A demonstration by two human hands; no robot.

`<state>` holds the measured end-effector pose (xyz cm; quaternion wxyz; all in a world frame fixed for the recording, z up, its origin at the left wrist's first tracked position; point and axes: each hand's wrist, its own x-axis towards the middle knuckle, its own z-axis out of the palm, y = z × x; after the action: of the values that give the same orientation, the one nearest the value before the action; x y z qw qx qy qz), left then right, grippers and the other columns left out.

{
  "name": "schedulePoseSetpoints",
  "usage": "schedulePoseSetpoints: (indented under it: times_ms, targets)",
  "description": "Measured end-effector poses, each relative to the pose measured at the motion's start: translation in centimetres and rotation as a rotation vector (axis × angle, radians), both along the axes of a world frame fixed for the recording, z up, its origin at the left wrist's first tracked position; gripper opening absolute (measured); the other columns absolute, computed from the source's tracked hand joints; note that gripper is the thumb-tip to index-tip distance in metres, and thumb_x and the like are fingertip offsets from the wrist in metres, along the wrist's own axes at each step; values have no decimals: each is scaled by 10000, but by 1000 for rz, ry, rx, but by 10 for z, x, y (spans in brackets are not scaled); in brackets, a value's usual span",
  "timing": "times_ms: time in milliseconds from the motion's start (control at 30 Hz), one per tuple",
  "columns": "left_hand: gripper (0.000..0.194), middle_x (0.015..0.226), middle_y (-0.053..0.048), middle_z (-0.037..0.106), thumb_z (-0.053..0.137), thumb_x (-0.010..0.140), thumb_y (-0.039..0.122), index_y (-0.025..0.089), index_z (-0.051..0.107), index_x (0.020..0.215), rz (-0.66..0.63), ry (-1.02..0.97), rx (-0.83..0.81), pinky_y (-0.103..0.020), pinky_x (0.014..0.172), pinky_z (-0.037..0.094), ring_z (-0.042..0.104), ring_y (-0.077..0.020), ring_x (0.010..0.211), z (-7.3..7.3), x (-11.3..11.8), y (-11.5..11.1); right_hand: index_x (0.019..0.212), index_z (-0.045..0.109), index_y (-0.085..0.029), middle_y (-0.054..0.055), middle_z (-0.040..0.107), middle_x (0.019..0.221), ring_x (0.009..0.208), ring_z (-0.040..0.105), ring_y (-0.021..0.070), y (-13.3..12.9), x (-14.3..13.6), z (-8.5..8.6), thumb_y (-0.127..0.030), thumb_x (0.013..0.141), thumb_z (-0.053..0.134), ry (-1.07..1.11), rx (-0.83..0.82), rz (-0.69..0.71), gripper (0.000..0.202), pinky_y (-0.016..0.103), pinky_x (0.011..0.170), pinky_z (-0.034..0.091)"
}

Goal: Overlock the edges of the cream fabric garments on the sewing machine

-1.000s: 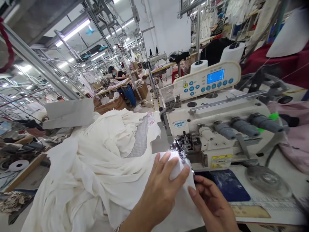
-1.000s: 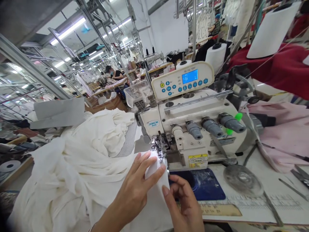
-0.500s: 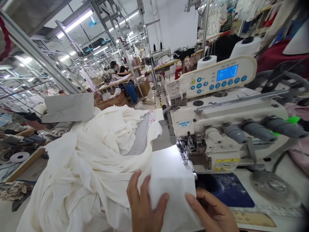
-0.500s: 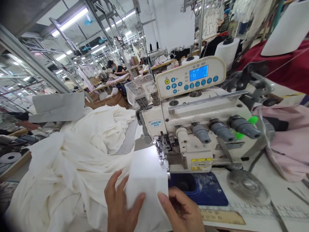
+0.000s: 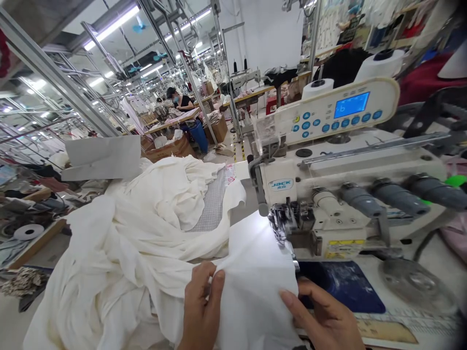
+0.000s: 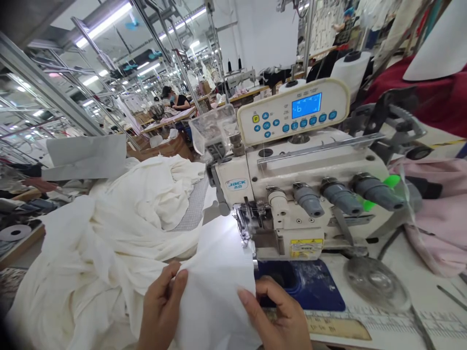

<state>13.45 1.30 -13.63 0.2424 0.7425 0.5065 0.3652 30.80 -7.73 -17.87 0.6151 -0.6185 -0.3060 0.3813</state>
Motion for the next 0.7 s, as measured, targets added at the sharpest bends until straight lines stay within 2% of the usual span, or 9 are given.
schedulePoseSetpoints:
  times_ms: [167,300,467,567,700]
  targets:
    - [398,586,48,347,472,924,452,183,431,634,-41,-55,-121,-199,489,283,343,-94,544,16,8,14,637,623,-203,29,614,767,774,585,197,4,2,-6,-491,790,676,62,49,25,330,244,675,472]
    - [427,593,54,273,453,928,471,187,370,620,-66,-68,-167,-205,501,253,286,-90,552,25,15,25,625,638,-203,16,551,705,776,598,205,7,3,-4,-459,773,709,147,83,30,304,252,685,480]
    - [413,605,51,281,452,925,472,184,395,635,-93,-54,-181,-216,514,240,277,-93,568,35,21,37,628,684,-212,44,640,856,792,606,180,11,4,2,-385,756,744,209,146,13,223,213,676,495]
    - [416,603,52,274,462,921,464,187,379,623,-111,-58,-165,-220,518,238,270,-94,567,41,25,46,636,704,-224,38,658,864,811,628,175,12,5,3,-361,752,751,209,155,19,186,200,708,502]
    - [412,603,52,284,481,910,460,186,389,617,-141,-72,-163,-218,519,247,276,-94,564,47,31,59,660,696,-224,32,684,790,751,632,179,10,5,5,-384,758,740,183,116,29,192,195,647,500]
